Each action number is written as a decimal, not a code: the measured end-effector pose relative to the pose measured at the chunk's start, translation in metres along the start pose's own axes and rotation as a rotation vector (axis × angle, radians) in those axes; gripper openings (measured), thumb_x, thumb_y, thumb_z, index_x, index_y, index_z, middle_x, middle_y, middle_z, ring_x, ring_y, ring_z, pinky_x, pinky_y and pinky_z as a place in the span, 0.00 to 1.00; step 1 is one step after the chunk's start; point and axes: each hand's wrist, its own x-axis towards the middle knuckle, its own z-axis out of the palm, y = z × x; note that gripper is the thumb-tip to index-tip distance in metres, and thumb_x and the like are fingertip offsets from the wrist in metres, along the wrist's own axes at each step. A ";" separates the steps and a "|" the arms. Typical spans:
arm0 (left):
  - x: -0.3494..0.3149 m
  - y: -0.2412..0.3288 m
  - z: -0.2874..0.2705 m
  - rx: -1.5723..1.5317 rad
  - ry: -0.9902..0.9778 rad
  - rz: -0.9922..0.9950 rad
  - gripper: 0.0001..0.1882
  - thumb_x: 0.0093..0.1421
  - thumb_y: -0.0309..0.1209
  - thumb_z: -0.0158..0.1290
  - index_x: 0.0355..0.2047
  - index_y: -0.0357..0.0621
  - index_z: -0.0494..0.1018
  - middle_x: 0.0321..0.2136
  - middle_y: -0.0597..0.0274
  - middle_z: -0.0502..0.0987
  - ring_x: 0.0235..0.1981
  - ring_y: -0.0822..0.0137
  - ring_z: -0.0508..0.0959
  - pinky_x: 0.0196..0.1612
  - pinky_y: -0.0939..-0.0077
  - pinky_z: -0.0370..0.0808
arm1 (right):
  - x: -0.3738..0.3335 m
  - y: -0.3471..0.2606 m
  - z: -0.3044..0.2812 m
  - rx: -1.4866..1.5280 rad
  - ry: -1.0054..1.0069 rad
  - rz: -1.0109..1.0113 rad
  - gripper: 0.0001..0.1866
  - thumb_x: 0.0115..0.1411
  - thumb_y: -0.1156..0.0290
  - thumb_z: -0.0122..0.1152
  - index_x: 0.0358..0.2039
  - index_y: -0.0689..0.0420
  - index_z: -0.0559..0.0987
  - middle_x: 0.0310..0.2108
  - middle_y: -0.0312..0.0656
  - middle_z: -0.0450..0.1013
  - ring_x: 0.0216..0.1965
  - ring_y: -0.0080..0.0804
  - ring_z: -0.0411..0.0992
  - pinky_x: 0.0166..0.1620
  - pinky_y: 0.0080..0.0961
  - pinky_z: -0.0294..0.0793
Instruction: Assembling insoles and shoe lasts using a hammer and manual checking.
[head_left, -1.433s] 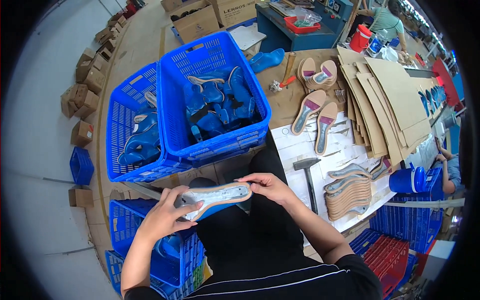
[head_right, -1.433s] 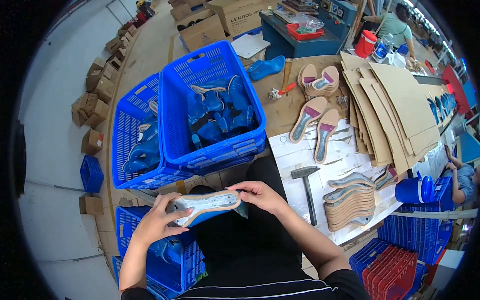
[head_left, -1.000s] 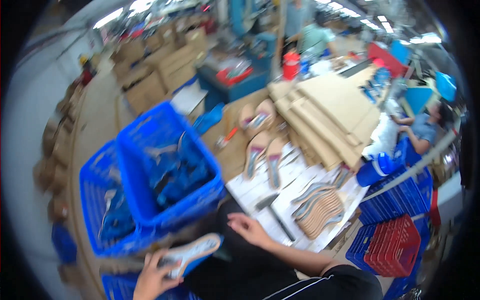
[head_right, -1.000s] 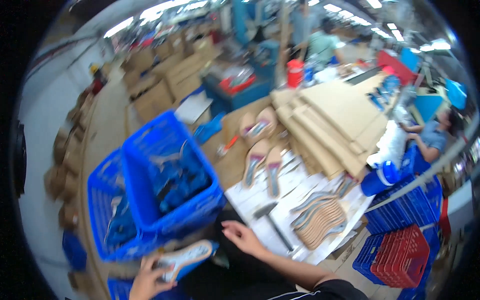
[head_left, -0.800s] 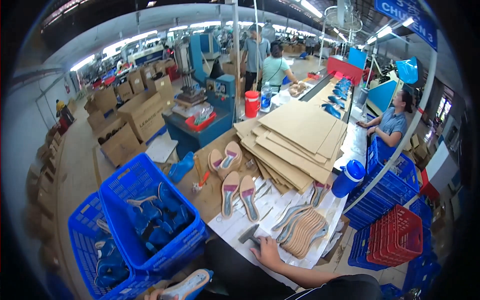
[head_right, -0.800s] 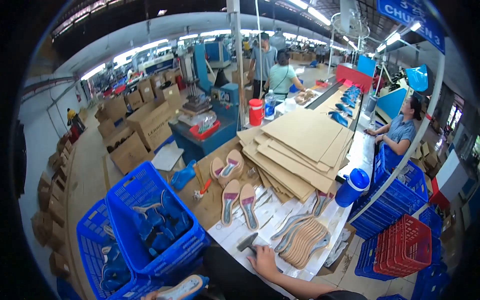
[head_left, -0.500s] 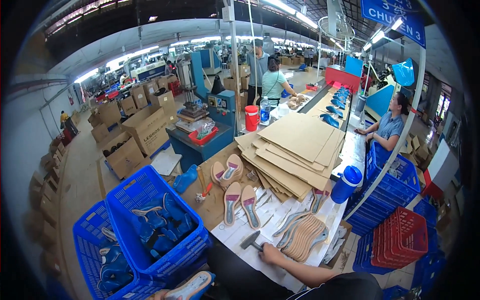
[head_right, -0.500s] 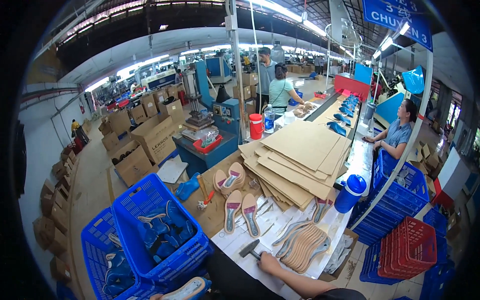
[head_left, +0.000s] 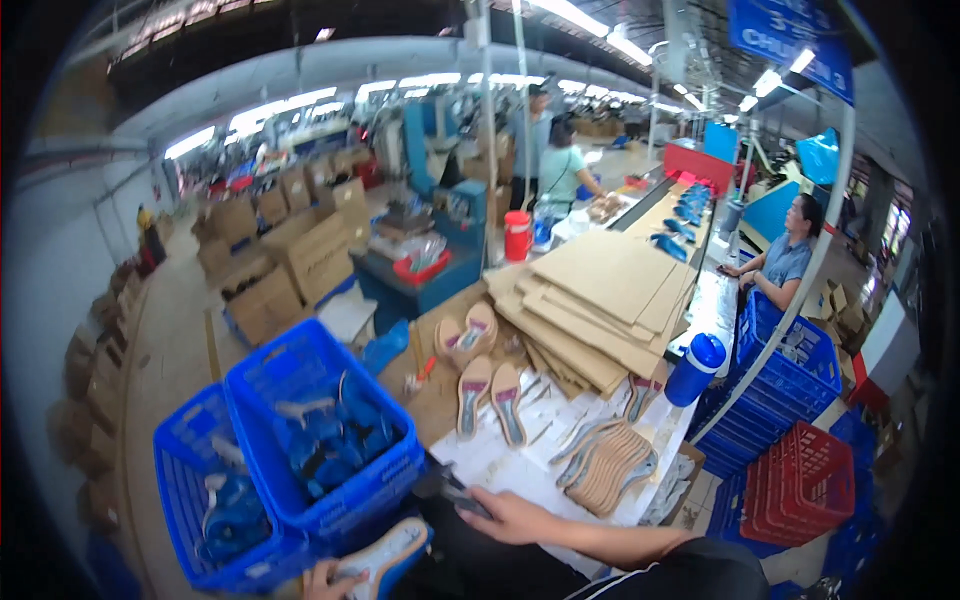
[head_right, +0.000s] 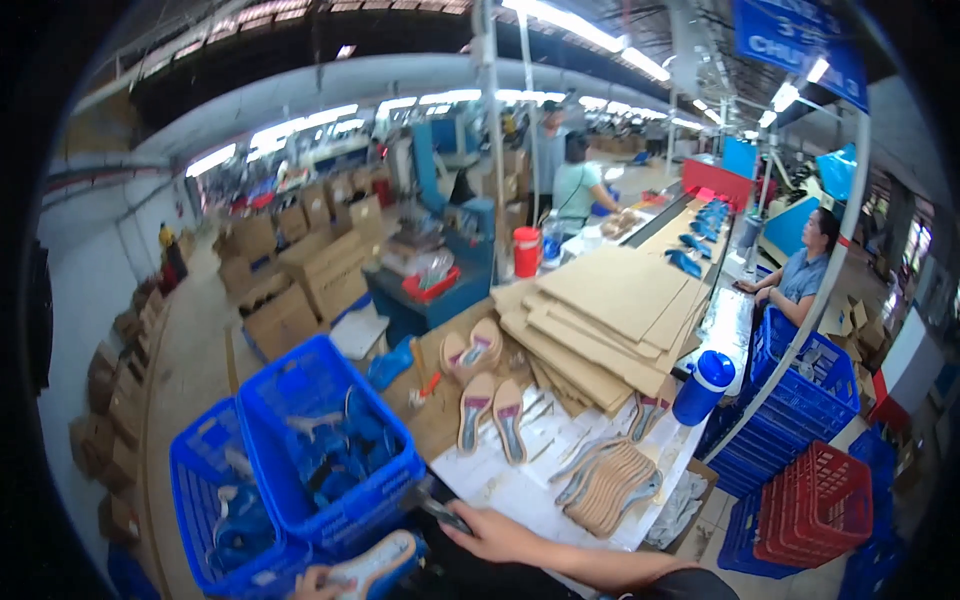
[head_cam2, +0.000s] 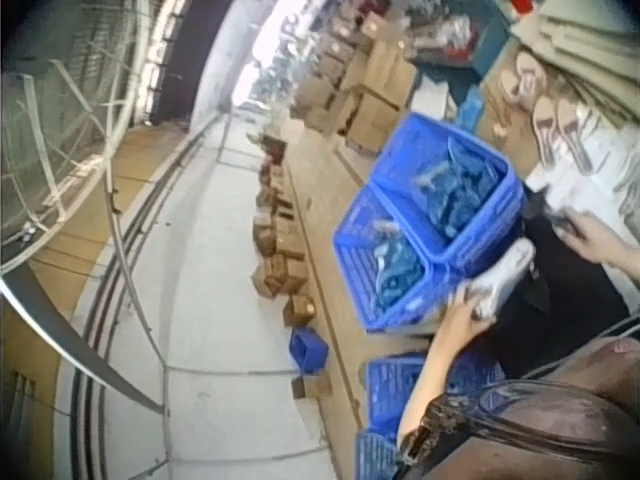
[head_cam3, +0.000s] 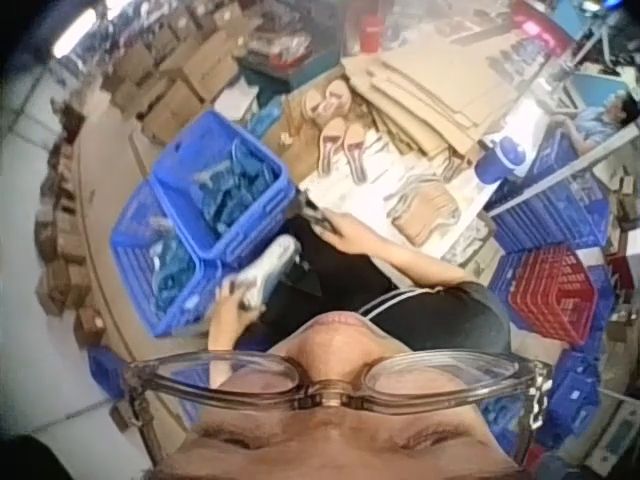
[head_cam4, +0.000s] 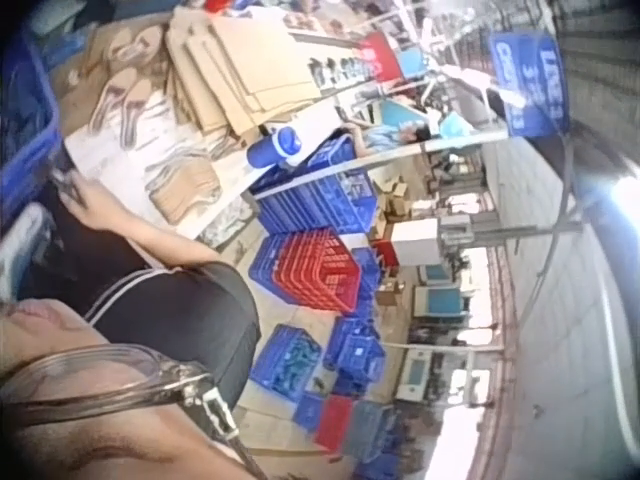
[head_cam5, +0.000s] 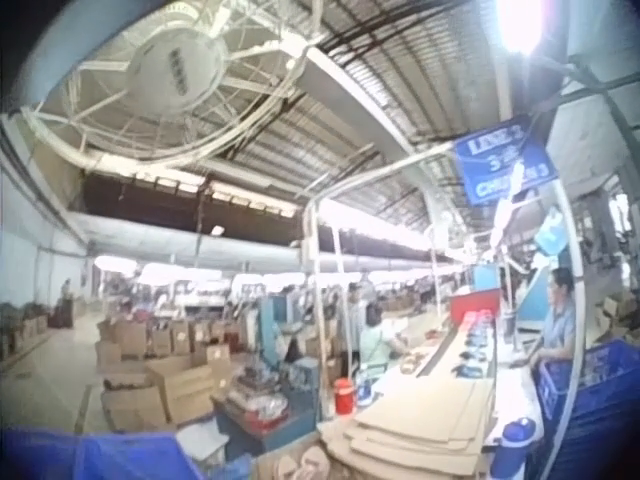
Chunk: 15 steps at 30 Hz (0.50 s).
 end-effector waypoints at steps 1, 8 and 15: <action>0.000 0.005 -0.007 0.019 0.009 0.016 0.35 0.49 0.31 0.72 0.60 0.53 0.79 0.63 0.48 0.71 0.57 0.37 0.72 0.58 0.47 0.73 | 0.006 -0.016 0.000 -0.046 0.025 -0.007 0.21 0.75 0.49 0.56 0.52 0.55 0.76 0.20 0.57 0.74 0.24 0.57 0.77 0.30 0.47 0.74; 0.018 -0.013 -0.004 -0.158 0.033 0.026 0.33 0.49 0.34 0.74 0.58 0.58 0.82 0.63 0.54 0.70 0.59 0.41 0.71 0.64 0.53 0.73 | 0.015 -0.041 0.004 -0.231 -0.171 0.047 0.15 0.75 0.56 0.58 0.46 0.56 0.75 0.21 0.57 0.75 0.28 0.64 0.77 0.30 0.55 0.73; 0.007 -0.013 0.000 -0.159 -0.024 -0.057 0.34 0.49 0.34 0.75 0.60 0.65 0.82 0.65 0.57 0.70 0.57 0.44 0.71 0.63 0.54 0.75 | 0.014 -0.037 0.013 -0.334 -0.287 0.049 0.17 0.76 0.55 0.56 0.46 0.57 0.74 0.20 0.59 0.75 0.27 0.65 0.77 0.30 0.56 0.74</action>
